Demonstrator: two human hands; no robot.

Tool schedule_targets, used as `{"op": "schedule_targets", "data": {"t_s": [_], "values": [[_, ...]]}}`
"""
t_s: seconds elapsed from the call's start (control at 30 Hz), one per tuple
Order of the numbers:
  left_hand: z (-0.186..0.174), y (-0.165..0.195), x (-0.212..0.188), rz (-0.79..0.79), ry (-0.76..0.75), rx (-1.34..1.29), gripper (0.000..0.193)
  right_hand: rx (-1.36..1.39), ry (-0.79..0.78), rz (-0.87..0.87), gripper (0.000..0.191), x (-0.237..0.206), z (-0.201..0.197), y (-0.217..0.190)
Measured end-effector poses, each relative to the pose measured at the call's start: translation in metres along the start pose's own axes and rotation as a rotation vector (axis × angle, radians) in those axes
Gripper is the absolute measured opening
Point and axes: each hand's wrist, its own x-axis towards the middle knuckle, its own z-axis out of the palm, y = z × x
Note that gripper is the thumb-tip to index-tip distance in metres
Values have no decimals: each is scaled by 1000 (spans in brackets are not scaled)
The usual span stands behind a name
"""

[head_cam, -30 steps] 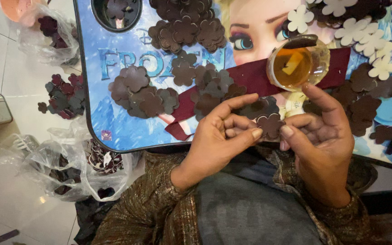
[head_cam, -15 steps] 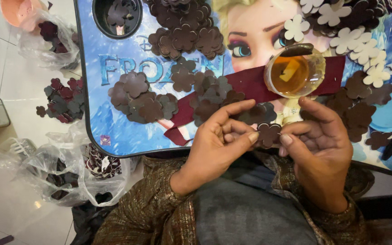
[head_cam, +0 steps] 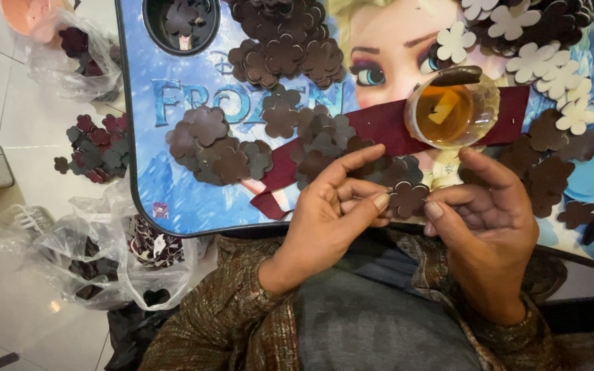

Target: The person repeatedly picks up small flower-shaped craft pieces, applies adhesive from a small container, and presses them together to form small clusters. The person handles both dark and light-colored pieces and places the assembled clusters on a Frozen-themed tray.

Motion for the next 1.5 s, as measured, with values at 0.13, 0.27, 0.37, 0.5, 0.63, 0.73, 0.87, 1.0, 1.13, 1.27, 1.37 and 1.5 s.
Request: {"op": "schedule_targets", "data": {"t_s": [0.13, 0.27, 0.37, 0.5, 0.63, 0.73, 0.87, 1.0, 1.13, 1.27, 1.37, 1.5], "values": [[1, -1, 0, 23, 9, -37, 61, -178, 65, -118, 69, -6, 1, 5], [3, -4, 1, 34, 27, -59, 62, -443, -1, -449, 86, -4, 2, 11], [3, -6, 1, 36, 15, -79, 62, -635, -71, -537, 92, -3, 5, 11], [2, -6, -1, 36, 0, -51, 61, -764, -68, -544, 90, -5, 10, 5], [1, -7, -2, 63, -11, 10, 58, -622, -71, -407, 86, -5, 11, -1], [1, -9, -2, 79, -7, 49, 57, -436, -29, -289, 80, -7, 10, -4], [-1, -11, 1, 98, 37, -54, 56, -228, 139, -101, 72, -9, 4, -10], [-4, -9, 3, 86, 65, -38, 54, -130, 200, -105, 67, -6, -9, -12], [-4, -5, 2, 38, 47, -8, 55, -135, 244, -164, 72, -14, -14, -5], [-3, 0, 0, 7, 20, 39, 57, -526, 63, -457, 86, -19, -19, 0], [-2, 1, -1, 5, 4, 87, 57, -654, -172, -788, 102, -1, -29, 5], [-1, 1, -2, 34, -36, 94, 58, -841, -464, -839, 110, 4, -42, 2]]}}
